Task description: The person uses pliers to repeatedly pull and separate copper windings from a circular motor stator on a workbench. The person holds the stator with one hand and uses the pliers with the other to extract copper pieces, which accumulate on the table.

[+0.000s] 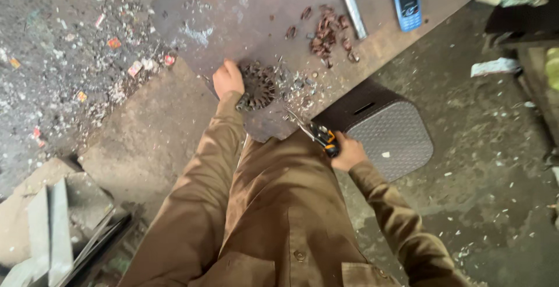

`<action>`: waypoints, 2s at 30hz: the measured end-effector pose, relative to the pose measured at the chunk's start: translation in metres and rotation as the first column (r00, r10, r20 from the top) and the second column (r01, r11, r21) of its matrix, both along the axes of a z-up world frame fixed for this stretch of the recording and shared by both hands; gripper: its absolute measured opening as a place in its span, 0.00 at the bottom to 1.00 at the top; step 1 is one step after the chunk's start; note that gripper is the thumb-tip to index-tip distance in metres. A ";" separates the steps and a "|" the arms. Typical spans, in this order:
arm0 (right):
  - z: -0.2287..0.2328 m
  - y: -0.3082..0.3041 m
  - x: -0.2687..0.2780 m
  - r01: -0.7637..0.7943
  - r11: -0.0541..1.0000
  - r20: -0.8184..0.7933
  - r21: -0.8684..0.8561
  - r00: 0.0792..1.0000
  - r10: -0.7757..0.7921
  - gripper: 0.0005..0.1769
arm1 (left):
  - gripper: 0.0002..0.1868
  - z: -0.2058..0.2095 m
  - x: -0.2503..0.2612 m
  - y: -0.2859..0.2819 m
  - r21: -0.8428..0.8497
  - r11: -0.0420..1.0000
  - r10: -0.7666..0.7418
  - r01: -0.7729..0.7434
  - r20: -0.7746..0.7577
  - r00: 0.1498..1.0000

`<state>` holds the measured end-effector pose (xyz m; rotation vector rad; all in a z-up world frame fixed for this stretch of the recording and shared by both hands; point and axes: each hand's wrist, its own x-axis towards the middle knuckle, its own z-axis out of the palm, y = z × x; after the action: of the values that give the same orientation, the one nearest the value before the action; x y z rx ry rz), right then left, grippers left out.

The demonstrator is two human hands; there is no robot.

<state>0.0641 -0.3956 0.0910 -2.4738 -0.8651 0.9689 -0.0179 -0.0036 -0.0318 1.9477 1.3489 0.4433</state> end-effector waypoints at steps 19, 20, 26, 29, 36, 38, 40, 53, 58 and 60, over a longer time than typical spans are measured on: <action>0.085 0.011 0.045 0.069 0.970 0.169 0.234 0.979 -0.111 0.46 | 0.16 0.419 -0.076 -0.070 0.346 0.824 -0.561 0.449 0.384 0.734; 0.086 0.009 0.050 0.026 0.969 0.182 0.246 0.981 -0.073 0.48 | 0.15 0.460 -0.076 -0.079 0.391 0.780 -0.626 0.489 0.463 0.628; 0.105 0.000 0.067 -0.139 0.960 0.220 0.244 0.972 0.084 0.43 | 0.13 0.628 -0.070 -0.139 0.696 0.465 -0.871 0.547 0.471 0.141; 0.113 -0.008 0.055 -0.121 0.955 0.216 0.271 0.974 0.062 0.42 | 0.13 0.652 -0.065 -0.156 0.761 0.362 -0.912 0.538 0.408 0.036; 0.124 -0.017 -0.004 0.020 0.953 0.189 0.301 0.979 -0.081 0.40 | 0.13 0.651 -0.082 -0.152 0.796 0.240 -0.926 0.556 0.360 -0.116; 0.127 -0.019 -0.029 0.070 0.952 0.175 0.297 0.976 -0.127 0.39 | 0.13 0.648 -0.094 -0.146 0.795 0.220 -0.921 0.565 0.360 -0.147; 0.131 -0.015 -0.052 0.119 0.947 0.168 0.297 0.970 -0.175 0.38 | 0.13 0.646 -0.107 -0.139 0.795 0.203 -0.917 0.571 0.359 -0.174; 0.171 -0.004 -0.161 0.336 0.861 0.193 0.382 0.882 -0.430 0.34 | 0.13 0.547 -0.172 -0.139 0.710 0.464 -0.815 0.529 0.576 -0.058; 0.200 0.011 -0.149 0.421 0.787 0.218 0.451 0.803 -0.554 0.32 | 0.32 0.384 -0.127 -0.183 -0.053 0.647 -0.556 0.761 0.649 0.519; 0.206 0.021 -0.136 0.428 0.769 0.201 0.475 0.798 -0.568 0.30 | 0.43 0.322 -0.098 -0.201 -0.256 0.507 -0.528 0.823 0.662 0.531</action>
<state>-0.0715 -0.3750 0.2969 -2.3243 -0.3762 0.1493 -0.1155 -0.2051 0.2903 1.5324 0.1778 0.1001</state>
